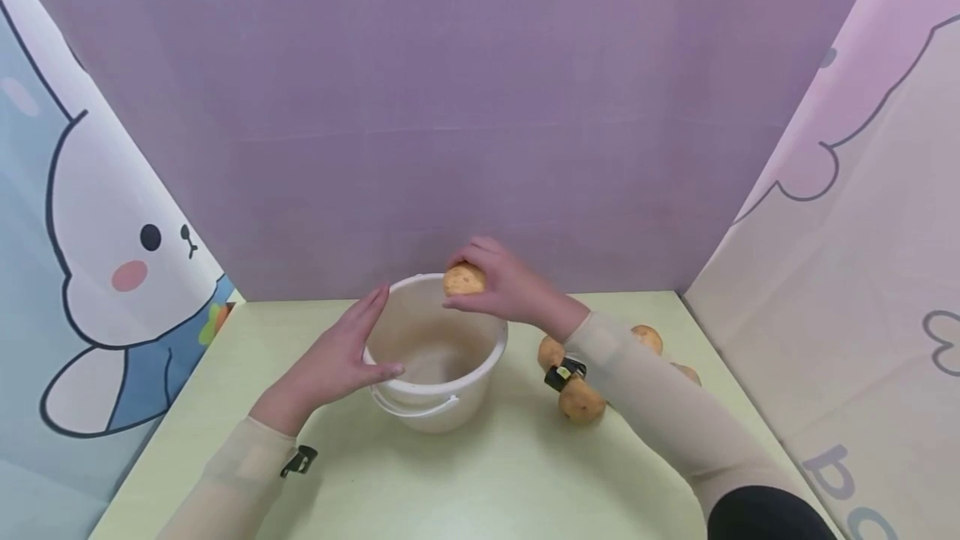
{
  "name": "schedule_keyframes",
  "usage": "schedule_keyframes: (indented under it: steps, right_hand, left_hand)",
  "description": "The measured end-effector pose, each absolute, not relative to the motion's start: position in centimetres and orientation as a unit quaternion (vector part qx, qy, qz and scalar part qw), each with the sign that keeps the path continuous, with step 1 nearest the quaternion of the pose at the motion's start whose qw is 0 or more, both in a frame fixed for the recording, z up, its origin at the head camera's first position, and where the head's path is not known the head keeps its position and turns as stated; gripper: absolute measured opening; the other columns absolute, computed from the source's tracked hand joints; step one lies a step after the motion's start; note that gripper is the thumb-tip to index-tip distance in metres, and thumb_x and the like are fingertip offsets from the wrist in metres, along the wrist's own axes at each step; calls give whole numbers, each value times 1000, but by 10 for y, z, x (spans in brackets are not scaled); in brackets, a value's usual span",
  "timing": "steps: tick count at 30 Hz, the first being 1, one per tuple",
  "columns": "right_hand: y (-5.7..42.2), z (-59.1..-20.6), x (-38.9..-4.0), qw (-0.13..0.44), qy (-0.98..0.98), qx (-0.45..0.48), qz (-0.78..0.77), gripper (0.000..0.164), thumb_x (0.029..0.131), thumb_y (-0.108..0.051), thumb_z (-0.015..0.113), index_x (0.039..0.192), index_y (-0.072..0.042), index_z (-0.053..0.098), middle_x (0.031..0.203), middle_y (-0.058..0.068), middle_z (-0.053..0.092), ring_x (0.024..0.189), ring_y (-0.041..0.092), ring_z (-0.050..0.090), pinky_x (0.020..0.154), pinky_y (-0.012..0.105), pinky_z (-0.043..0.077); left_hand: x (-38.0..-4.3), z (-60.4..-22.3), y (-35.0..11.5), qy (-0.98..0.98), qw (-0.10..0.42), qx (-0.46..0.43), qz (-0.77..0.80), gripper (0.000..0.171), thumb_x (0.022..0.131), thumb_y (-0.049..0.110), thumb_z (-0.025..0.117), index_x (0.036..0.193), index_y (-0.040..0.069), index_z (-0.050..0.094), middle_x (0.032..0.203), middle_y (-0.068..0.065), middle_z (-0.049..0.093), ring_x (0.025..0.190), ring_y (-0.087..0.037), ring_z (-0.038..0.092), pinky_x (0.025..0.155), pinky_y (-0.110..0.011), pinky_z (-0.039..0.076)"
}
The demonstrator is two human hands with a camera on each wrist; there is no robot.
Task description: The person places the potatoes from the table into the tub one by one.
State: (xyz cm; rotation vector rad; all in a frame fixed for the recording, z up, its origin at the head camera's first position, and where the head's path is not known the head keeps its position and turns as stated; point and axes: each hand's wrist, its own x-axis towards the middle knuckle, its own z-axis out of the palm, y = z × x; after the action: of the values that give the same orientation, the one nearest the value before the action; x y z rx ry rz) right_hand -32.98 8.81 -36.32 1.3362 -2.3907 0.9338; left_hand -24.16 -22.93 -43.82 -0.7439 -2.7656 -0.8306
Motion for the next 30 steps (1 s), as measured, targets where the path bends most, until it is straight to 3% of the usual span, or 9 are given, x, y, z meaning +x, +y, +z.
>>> schedule_keyframes:
  steps: [18, 30]
  right_hand:
    - [51, -371, -344, 98, -823, 491, 269, 54, 89, -40, 95, 127, -7, 75, 119, -1, 67, 109, 15, 56, 91, 31, 51]
    - [37, -378, -344, 72, -825, 499, 255, 51, 90, -42, 95, 126, -13, 73, 120, -3, 66, 111, 14, 55, 92, 28, 50]
  left_hand:
    - [-239, -436, -228, -925, 79, -249, -275, 125, 91, 64, 83, 176, 0, 17, 182, -20, 18, 166, -46, 23, 129, -67, 29]
    - [-238, -434, -227, -925, 75, -247, -278, 124, 92, 63, 83, 176, 1, 17, 183, -19, 18, 166, -45, 22, 129, -67, 29]
